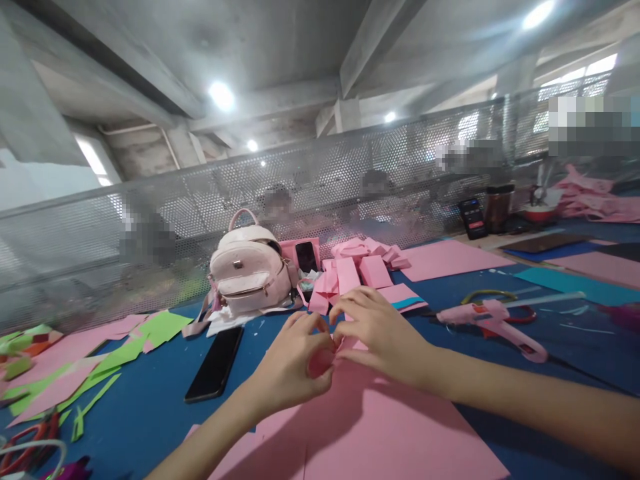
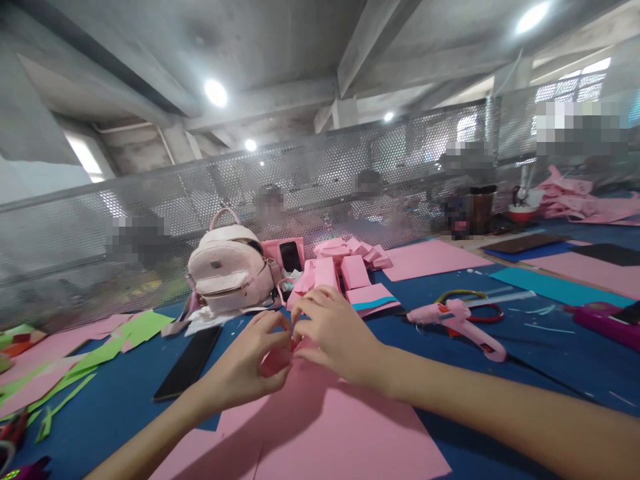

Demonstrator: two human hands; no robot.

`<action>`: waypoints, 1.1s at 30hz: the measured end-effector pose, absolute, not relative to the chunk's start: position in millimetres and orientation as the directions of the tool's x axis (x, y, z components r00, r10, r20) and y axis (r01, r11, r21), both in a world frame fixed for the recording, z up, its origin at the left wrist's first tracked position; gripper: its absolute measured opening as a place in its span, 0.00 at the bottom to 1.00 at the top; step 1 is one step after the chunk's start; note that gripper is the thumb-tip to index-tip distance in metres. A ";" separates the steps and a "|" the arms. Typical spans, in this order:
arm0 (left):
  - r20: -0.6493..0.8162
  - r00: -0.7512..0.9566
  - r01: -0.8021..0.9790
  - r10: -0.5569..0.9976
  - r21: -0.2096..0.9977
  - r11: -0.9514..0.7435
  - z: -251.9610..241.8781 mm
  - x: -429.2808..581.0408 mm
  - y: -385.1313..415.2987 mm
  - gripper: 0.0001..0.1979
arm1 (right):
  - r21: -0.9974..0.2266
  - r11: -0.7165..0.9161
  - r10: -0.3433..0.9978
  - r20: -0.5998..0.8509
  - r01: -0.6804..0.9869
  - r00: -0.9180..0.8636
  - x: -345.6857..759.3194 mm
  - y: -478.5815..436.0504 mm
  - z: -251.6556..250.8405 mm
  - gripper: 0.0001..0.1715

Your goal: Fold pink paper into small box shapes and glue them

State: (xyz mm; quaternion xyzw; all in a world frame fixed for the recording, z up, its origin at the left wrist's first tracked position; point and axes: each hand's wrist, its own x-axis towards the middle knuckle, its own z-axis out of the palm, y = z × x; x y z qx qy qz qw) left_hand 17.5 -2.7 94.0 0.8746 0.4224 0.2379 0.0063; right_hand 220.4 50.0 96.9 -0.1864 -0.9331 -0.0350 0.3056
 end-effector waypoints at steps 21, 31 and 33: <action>0.420 0.366 0.571 0.830 0.603 -0.557 57.7 15.0 13.7 0.13 | -0.316 0.911 0.406 0.585 0.264 -0.702 212.8 77.2 76.3 0.05; 0.244 0.409 0.498 0.879 0.748 -0.440 77.5 12.3 7.1 0.05 | -0.331 0.918 0.375 0.549 0.218 -0.747 218.8 82.7 81.7 0.06; 0.221 0.439 0.493 0.871 0.751 -0.439 86.9 7.2 7.2 0.04 | -0.285 0.941 0.317 0.546 0.183 -0.776 220.5 84.1 82.0 0.07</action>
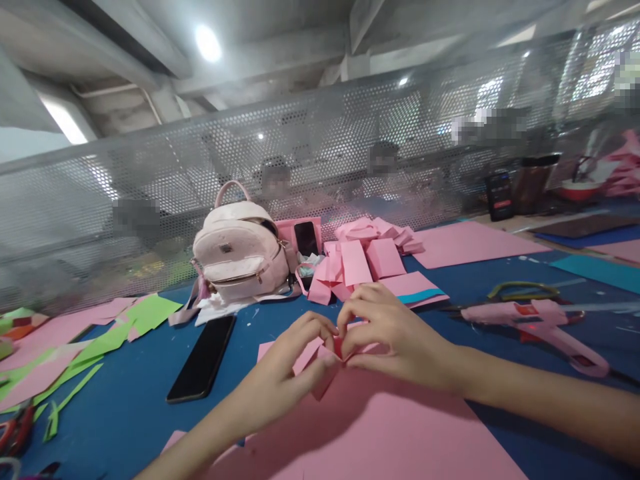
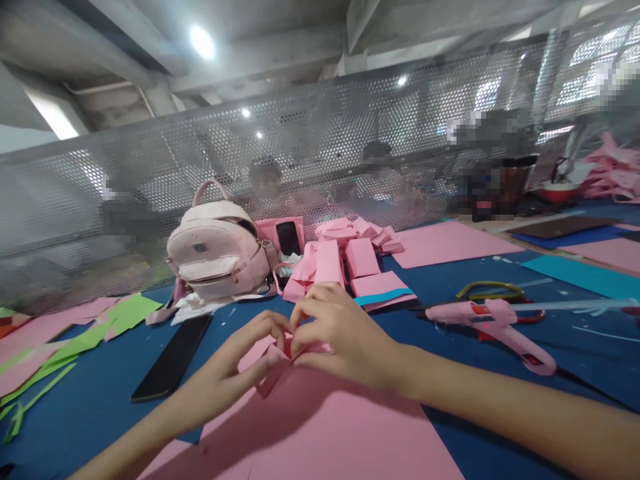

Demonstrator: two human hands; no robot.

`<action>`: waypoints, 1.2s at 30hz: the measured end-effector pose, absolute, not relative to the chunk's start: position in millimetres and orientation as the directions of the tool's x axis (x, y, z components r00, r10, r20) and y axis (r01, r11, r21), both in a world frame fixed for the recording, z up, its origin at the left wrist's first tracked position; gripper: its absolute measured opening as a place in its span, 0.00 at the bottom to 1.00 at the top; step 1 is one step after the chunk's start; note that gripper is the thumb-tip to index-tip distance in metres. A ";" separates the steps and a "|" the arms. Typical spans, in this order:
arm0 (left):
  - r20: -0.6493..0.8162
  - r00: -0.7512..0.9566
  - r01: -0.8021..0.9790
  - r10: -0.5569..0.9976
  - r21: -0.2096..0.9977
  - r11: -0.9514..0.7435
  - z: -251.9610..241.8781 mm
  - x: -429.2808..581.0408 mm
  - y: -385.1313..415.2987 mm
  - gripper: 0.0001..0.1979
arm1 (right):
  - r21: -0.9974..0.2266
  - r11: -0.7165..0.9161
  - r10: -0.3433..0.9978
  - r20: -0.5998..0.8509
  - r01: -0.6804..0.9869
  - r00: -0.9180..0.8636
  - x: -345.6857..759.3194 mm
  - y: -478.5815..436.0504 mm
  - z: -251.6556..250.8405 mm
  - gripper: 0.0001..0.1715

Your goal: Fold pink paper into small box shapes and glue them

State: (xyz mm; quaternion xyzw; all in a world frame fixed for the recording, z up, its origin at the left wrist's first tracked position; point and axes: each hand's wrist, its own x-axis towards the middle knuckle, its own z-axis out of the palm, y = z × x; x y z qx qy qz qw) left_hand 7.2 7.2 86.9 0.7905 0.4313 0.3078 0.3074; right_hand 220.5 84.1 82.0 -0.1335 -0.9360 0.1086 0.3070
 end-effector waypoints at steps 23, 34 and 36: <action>0.343 0.395 0.484 0.852 0.710 -0.511 80.5 2.9 10.6 0.17 | -0.083 0.974 0.218 0.588 0.210 -0.779 225.3 80.2 86.5 0.09; 0.610 0.209 0.561 0.764 0.565 -0.605 45.5 2.0 17.6 0.20 | -0.449 0.861 0.499 0.660 0.238 -0.562 228.9 91.2 66.7 0.04; 0.632 0.235 0.553 0.738 0.538 -0.636 46.5 3.2 17.3 0.19 | -0.521 0.819 0.558 0.621 0.242 -0.551 226.7 89.9 64.4 0.04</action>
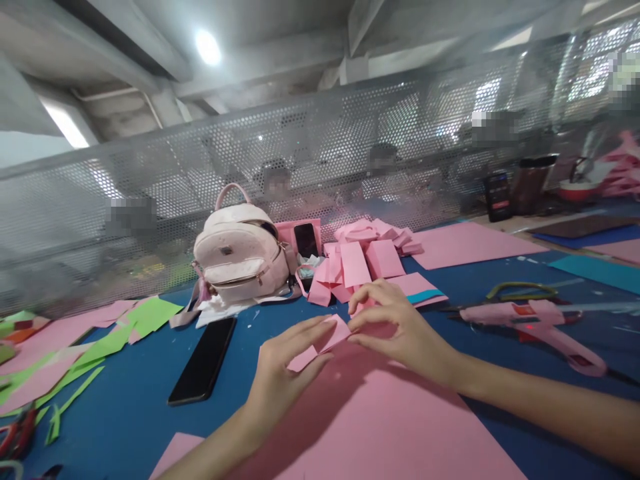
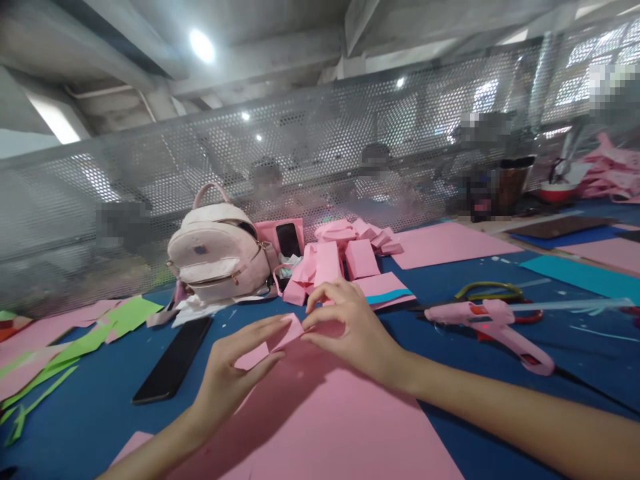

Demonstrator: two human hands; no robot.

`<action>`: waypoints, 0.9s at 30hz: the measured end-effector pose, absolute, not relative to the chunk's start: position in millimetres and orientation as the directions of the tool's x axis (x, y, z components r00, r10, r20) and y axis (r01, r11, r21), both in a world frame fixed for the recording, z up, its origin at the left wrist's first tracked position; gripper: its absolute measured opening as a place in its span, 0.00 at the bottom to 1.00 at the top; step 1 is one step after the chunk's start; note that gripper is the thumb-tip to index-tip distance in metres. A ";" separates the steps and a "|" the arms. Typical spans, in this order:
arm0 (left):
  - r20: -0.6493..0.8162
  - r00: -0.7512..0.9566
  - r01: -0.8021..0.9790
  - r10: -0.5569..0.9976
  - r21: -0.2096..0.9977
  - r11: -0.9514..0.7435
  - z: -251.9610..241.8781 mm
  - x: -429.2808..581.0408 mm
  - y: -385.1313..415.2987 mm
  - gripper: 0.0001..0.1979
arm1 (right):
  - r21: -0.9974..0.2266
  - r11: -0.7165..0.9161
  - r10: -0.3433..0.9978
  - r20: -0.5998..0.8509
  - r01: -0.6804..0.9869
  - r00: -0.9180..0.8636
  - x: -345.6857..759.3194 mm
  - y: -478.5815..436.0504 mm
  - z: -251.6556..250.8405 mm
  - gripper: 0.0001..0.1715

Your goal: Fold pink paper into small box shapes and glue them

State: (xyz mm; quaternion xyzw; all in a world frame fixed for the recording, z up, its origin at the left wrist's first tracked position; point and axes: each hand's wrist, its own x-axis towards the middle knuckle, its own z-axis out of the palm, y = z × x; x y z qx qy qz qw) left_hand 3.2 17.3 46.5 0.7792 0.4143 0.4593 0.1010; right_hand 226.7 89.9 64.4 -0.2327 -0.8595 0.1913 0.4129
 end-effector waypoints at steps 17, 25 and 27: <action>0.668 0.328 0.687 0.667 0.316 -0.654 22.1 11.7 14.9 0.09 | -0.696 0.709 0.687 0.644 0.113 -0.337 225.6 97.7 64.7 0.08; 0.176 0.194 0.607 0.965 0.751 -0.259 9.0 33.8 22.0 0.08 | -0.710 0.697 0.695 0.633 0.104 -0.341 223.3 99.3 57.3 0.08; 0.186 0.186 0.617 0.965 0.742 -0.262 10.3 36.7 22.6 0.07 | -0.712 0.696 0.695 0.635 0.095 -0.338 222.4 99.3 55.5 0.08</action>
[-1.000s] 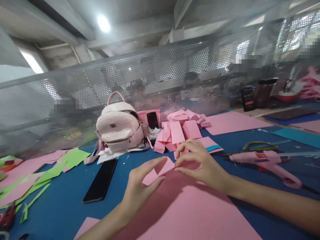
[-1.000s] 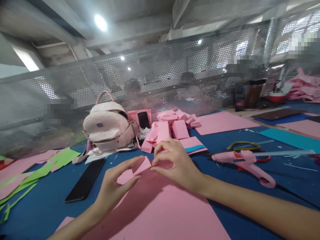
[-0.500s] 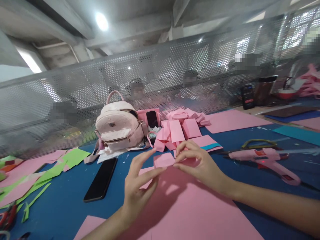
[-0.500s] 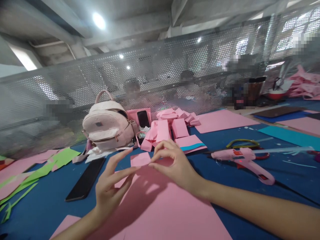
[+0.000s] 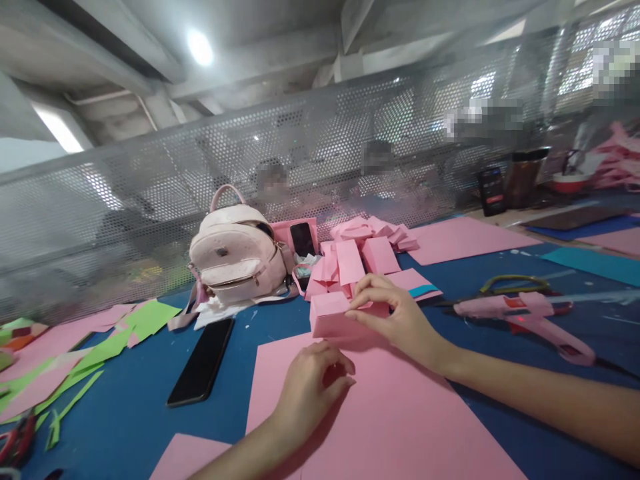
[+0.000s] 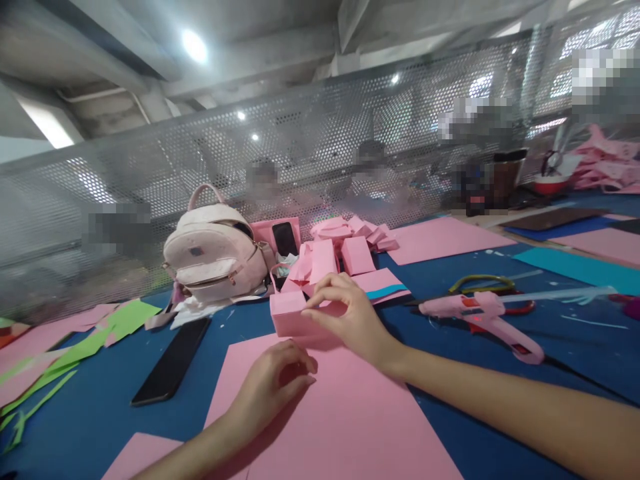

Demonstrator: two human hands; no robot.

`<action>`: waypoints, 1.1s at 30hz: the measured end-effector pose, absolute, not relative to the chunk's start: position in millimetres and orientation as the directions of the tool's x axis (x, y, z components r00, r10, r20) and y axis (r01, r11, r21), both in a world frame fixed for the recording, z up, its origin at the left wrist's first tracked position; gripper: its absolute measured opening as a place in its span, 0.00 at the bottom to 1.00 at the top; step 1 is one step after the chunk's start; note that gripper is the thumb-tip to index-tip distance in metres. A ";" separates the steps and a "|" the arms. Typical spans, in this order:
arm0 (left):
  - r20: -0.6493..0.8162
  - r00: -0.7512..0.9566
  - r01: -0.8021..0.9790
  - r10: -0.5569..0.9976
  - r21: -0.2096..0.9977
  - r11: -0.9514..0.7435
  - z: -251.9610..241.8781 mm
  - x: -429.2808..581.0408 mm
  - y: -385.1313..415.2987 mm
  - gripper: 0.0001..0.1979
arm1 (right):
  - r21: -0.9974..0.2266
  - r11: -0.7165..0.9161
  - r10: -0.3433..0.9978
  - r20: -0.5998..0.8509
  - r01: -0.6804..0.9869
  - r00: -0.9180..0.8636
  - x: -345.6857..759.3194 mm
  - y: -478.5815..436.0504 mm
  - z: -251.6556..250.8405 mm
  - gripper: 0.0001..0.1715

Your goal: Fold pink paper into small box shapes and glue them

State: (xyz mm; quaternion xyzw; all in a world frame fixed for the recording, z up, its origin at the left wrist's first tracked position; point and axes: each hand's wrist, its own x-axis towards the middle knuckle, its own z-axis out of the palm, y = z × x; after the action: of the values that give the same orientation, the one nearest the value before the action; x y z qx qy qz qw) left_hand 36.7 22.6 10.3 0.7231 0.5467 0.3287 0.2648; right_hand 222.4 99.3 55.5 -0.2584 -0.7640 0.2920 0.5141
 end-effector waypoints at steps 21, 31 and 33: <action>-0.017 0.263 0.508 0.965 0.853 -0.123 48.2 -11.5 40.3 0.03 | -0.834 0.552 0.802 0.526 0.016 -0.285 221.8 111.4 32.2 0.08; -0.150 0.303 0.792 0.941 0.589 -0.161 59.4 -32.9 38.4 0.13 | -0.815 0.579 0.780 0.550 0.011 -0.298 222.8 111.8 34.1 0.07; -0.168 0.284 0.830 0.944 0.537 -0.154 61.1 -34.0 36.2 0.11 | -0.812 0.584 0.776 0.554 0.011 -0.302 223.1 110.9 34.3 0.07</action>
State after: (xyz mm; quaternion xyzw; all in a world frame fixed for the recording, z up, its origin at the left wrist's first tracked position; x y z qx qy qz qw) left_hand -34.0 36.2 61.1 0.7526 0.5890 0.1038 0.2753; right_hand 223.1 110.9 34.3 -0.2732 -0.7196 0.3652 0.5237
